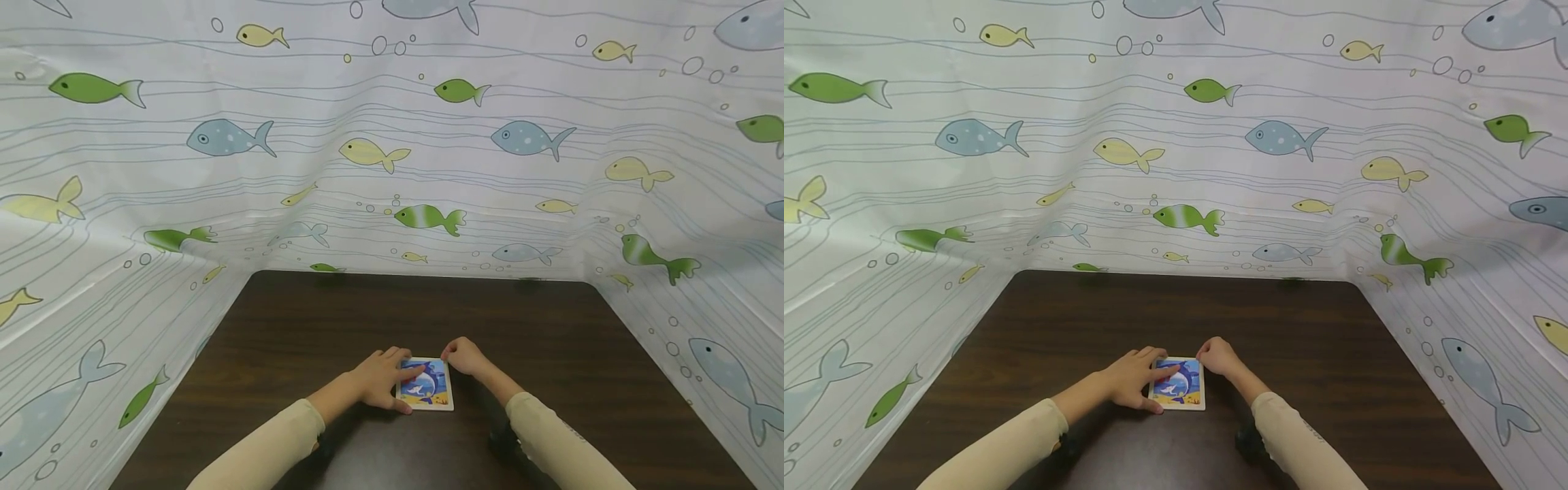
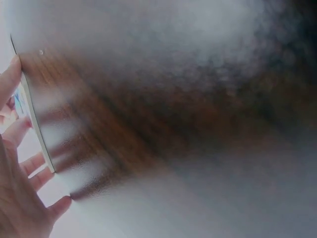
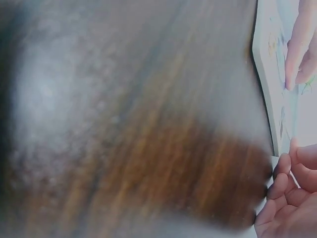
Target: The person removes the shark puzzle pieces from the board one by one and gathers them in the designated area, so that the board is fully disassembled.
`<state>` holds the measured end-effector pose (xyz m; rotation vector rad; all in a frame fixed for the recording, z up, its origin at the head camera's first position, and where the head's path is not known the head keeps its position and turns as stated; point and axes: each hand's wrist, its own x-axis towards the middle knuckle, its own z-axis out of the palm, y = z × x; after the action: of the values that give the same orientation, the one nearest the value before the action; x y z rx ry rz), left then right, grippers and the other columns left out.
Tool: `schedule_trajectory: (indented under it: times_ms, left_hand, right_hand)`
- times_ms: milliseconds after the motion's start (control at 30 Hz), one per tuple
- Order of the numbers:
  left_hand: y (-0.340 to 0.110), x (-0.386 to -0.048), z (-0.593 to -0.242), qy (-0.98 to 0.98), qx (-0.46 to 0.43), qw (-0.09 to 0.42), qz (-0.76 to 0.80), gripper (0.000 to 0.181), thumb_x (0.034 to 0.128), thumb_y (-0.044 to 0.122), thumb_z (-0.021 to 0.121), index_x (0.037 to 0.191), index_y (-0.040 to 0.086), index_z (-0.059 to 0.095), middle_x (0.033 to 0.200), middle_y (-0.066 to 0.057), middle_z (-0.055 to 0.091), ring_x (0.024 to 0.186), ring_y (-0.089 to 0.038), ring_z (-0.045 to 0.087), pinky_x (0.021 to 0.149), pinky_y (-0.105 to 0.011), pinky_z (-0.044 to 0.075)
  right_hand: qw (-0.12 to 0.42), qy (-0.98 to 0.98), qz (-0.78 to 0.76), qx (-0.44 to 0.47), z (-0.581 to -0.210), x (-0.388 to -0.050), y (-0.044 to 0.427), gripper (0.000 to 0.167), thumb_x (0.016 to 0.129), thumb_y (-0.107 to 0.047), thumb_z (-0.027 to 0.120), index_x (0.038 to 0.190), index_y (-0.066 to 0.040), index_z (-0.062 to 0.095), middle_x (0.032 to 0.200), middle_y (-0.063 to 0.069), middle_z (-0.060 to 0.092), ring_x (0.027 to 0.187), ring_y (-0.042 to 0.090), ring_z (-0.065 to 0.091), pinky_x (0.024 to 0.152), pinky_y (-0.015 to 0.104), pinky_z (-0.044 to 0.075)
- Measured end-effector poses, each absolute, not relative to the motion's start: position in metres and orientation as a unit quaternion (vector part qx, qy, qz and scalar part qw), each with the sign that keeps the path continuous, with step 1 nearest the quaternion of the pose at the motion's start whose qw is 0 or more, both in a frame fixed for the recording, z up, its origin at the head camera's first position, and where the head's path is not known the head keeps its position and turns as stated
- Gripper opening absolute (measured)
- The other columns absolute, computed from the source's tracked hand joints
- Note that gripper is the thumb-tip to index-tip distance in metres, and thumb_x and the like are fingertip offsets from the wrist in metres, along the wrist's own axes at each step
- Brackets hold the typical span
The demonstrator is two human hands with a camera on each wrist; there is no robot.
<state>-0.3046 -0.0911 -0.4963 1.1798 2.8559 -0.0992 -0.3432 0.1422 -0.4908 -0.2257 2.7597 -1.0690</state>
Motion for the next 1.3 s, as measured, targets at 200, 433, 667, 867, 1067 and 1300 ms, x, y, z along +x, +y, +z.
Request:
schedule_trajectory:
  times_ms: [200, 433, 667, 867, 1067, 1300]
  left_hand:
    - [-0.092, -0.306, -0.496, 0.923, 0.382, 0.025, -0.036, 0.086, 0.0775, 0.082, 0.044, 0.15, 0.041, 0.025, 0.15, -0.004, 0.035, 0.136, -0.021, 0.034, 0.103, -0.044, 0.038]
    - [-0.092, -0.305, -0.497, 0.925, 0.377, 0.032, -0.031, 0.086, 0.0774, 0.082, 0.045, 0.15, 0.041, 0.025, 0.15, -0.004, 0.034, 0.136, -0.021, 0.034, 0.104, -0.045, 0.038]
    - [-0.091, -0.304, -0.5, 0.925, 0.376, 0.037, -0.031, 0.086, 0.0774, 0.082, 0.044, 0.15, 0.042, 0.023, 0.15, -0.003, 0.034, 0.138, -0.021, 0.033, 0.105, -0.045, 0.037]
    - [-0.092, -0.305, -0.501, 0.923, 0.383, 0.028, -0.032, 0.086, 0.0779, 0.082, 0.044, 0.151, 0.041, 0.024, 0.15, -0.003, 0.034, 0.137, -0.021, 0.034, 0.104, -0.045, 0.038]
    - [-0.092, -0.305, -0.498, 0.924, 0.38, 0.03, -0.033, 0.085, 0.0788, 0.081, 0.044, 0.151, 0.041, 0.023, 0.151, -0.004, 0.033, 0.138, -0.021, 0.033, 0.105, -0.046, 0.037]
    - [-0.092, -0.304, -0.496, 0.923, 0.382, 0.032, -0.033, 0.085, 0.0788, 0.08, 0.045, 0.151, 0.04, 0.025, 0.151, -0.004, 0.034, 0.137, -0.022, 0.033, 0.105, -0.046, 0.037]
  right_hand:
    - [0.064, 0.921, -0.381, -0.054, -0.494, -0.342, 0.143, 0.014, 0.081, -0.005, 0.06, 0.079, -0.003, 0.073, 0.084, 0.006, 0.07, 0.077, 0.017, 0.059, 0.066, 0.029, 0.044]
    - [0.063, 0.891, -0.449, -0.018, -0.497, -0.342, 0.144, 0.012, 0.077, -0.008, 0.068, 0.084, -0.001, 0.075, 0.086, 0.009, 0.073, 0.084, 0.02, 0.065, 0.08, 0.042, 0.05]
    - [0.109, 0.871, -0.479, 0.02, -0.497, -0.34, 0.146, 0.012, 0.076, -0.009, 0.076, 0.084, 0.001, 0.076, 0.086, 0.009, 0.074, 0.074, 0.014, 0.063, 0.066, 0.028, 0.049]
    - [0.112, 0.879, -0.463, 0.01, -0.492, -0.339, 0.145, 0.011, 0.077, -0.009, 0.077, 0.079, 0.002, 0.076, 0.074, 0.006, 0.072, 0.072, 0.014, 0.059, 0.061, 0.026, 0.046]
    - [0.112, 0.886, -0.45, 0.008, -0.491, -0.343, 0.149, 0.013, 0.079, -0.011, 0.075, 0.08, 0.001, 0.076, 0.071, 0.007, 0.073, 0.072, 0.014, 0.06, 0.062, 0.026, 0.046]
    - [0.124, 0.888, -0.441, 0.029, -0.487, -0.349, 0.166, 0.013, 0.08, -0.014, 0.073, 0.081, -0.002, 0.077, 0.066, 0.0, 0.067, 0.058, 0.014, 0.045, 0.047, 0.024, 0.027]
